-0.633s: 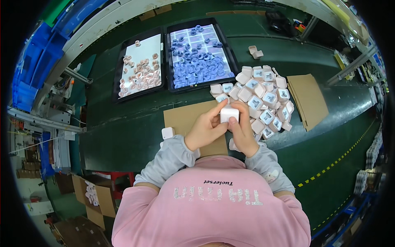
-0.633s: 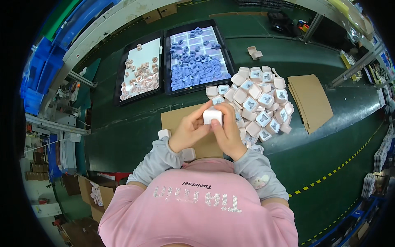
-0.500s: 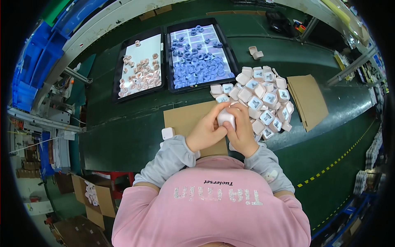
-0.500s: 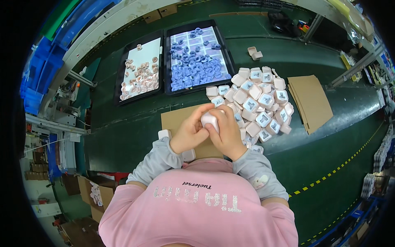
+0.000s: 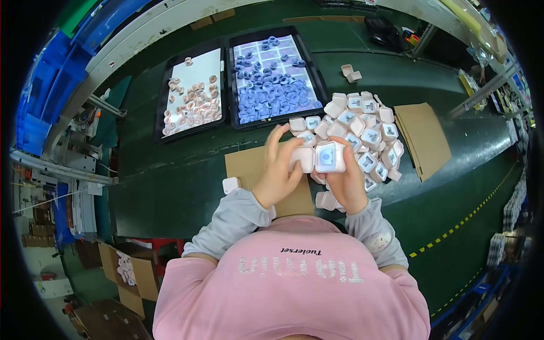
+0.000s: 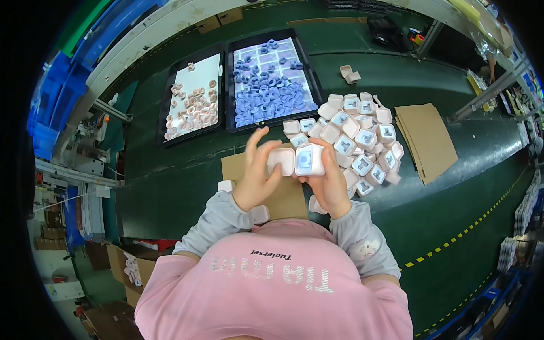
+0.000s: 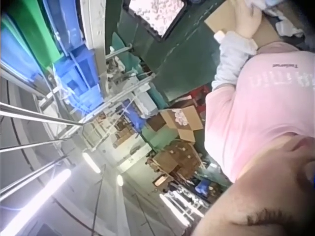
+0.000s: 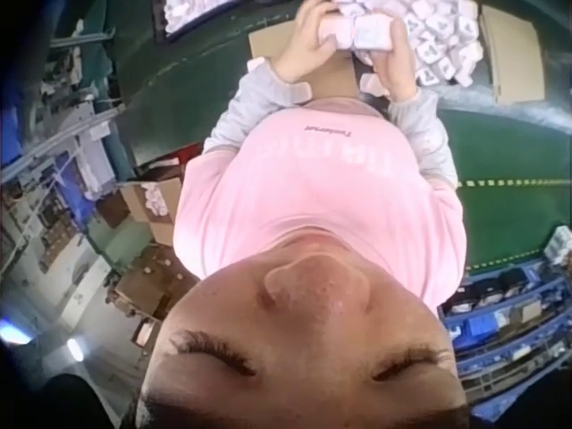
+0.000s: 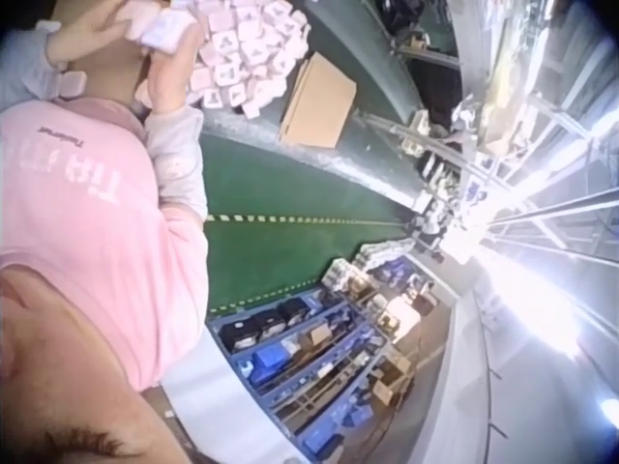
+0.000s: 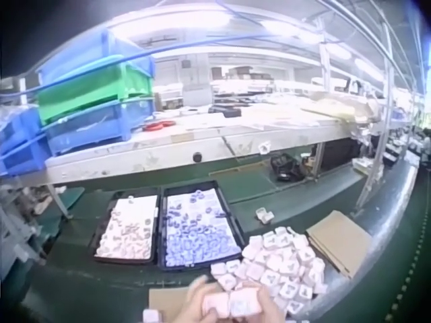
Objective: The person assembles small electronic components by hand, placing them into white plastic housings on a production line.
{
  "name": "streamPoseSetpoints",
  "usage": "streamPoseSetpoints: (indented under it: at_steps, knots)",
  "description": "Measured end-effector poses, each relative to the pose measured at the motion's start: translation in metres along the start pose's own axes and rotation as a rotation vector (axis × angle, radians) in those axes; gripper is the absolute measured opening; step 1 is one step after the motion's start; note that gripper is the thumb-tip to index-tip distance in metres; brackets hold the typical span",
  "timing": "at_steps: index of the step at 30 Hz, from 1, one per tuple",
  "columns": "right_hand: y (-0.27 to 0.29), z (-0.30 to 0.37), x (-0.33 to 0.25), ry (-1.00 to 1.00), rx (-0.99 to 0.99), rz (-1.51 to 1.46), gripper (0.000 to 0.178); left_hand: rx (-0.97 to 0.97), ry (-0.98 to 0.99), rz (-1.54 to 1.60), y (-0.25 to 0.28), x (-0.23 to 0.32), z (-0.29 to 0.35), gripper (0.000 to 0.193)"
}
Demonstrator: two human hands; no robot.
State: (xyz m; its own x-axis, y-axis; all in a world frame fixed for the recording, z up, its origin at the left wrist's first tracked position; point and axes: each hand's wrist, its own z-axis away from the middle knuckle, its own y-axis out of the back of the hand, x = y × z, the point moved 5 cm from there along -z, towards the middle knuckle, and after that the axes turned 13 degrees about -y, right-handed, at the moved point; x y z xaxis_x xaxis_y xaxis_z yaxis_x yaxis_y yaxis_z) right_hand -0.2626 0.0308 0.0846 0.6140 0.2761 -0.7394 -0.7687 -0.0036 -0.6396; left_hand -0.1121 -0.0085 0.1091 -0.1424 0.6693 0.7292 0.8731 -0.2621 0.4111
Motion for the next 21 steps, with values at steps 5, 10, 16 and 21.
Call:
streamPoseSetpoints:
  at_steps: [5,10,16,21]
  knots:
    - [-0.006,-0.002,0.015,-0.071,-0.007,-0.13,0.056,-0.193,-0.189,-0.279,-0.003,0.036,-0.015,0.033]
    - [0.004,0.0,0.017,-0.01,0.022,0.06,0.054,-0.16,-0.101,-0.034,-0.011,0.01,-0.011,0.042]
    - [0.011,0.002,0.018,0.044,0.091,0.364,0.047,-0.257,-0.059,0.024,-0.013,-0.006,-0.006,0.039]
    - [0.013,0.001,0.012,0.212,0.259,0.537,0.042,-0.183,-0.06,0.135,-0.023,-0.013,-0.003,0.028]
